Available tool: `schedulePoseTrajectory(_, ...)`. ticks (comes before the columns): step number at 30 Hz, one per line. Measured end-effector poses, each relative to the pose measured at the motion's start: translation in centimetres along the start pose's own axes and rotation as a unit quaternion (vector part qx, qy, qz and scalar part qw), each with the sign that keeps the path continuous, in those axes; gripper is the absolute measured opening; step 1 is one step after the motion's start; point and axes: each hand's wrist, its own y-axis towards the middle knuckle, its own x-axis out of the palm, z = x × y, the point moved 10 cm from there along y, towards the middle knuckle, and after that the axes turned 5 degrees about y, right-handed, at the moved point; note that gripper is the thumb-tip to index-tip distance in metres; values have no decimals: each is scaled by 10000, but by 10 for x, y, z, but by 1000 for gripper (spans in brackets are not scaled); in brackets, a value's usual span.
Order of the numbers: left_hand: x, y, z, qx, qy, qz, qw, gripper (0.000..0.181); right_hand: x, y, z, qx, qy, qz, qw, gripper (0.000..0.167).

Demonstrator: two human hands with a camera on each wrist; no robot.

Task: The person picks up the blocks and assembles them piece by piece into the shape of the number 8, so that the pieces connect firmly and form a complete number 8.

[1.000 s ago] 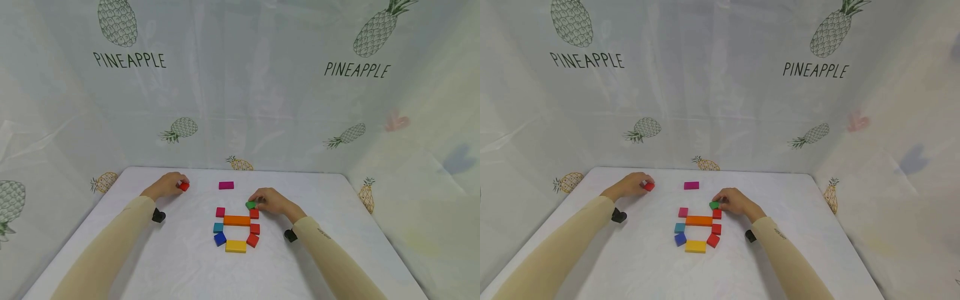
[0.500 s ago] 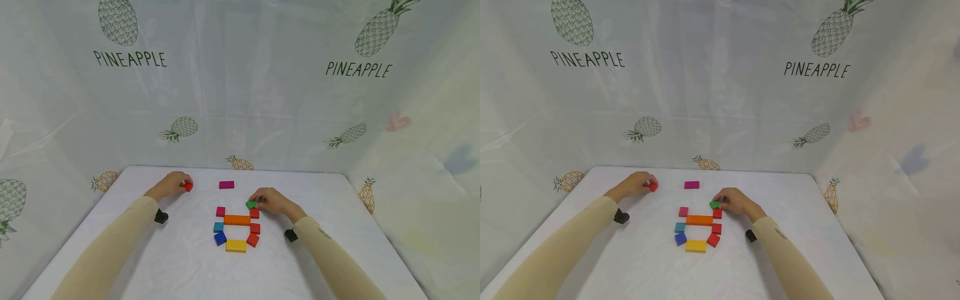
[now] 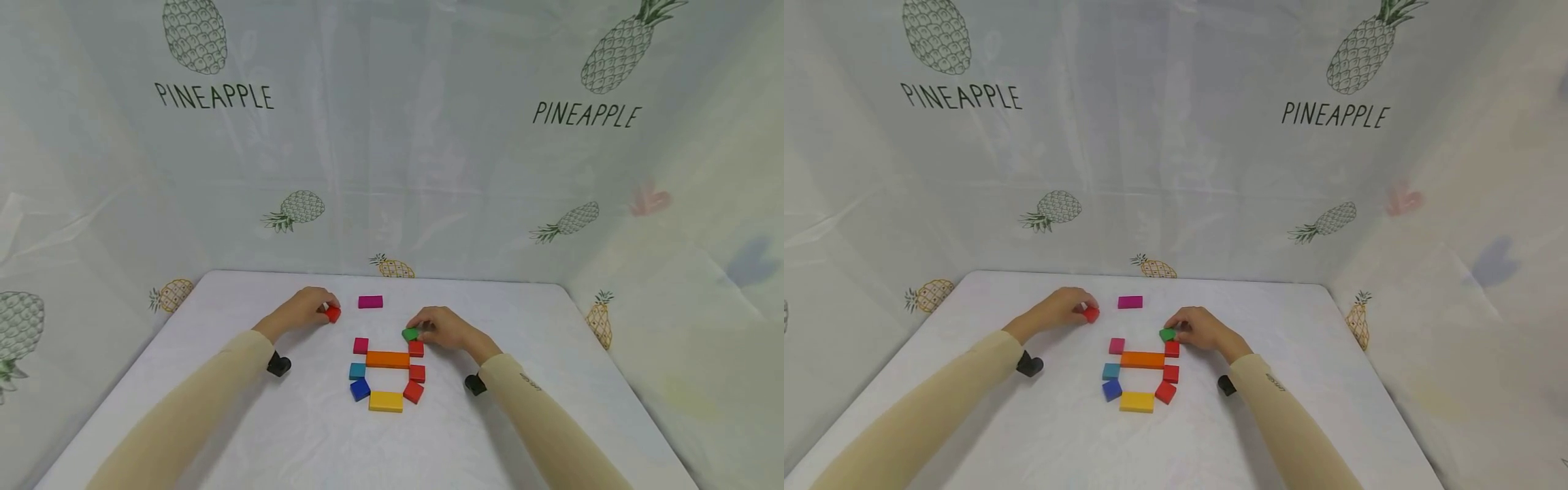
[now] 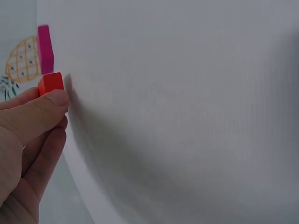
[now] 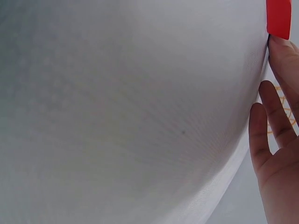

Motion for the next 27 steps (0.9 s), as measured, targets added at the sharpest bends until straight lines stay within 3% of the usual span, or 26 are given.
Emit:
schedulePoseTrajectory(12,16,12,46,418,-182,-37,9990,31,0,-2,-1,-72,49,-18,10000,30)
schedulePoseTrajectory(27,31,26,69,585,-325,-354,9971,29,-1,-2,-5,-84,16,-33,10000,30)
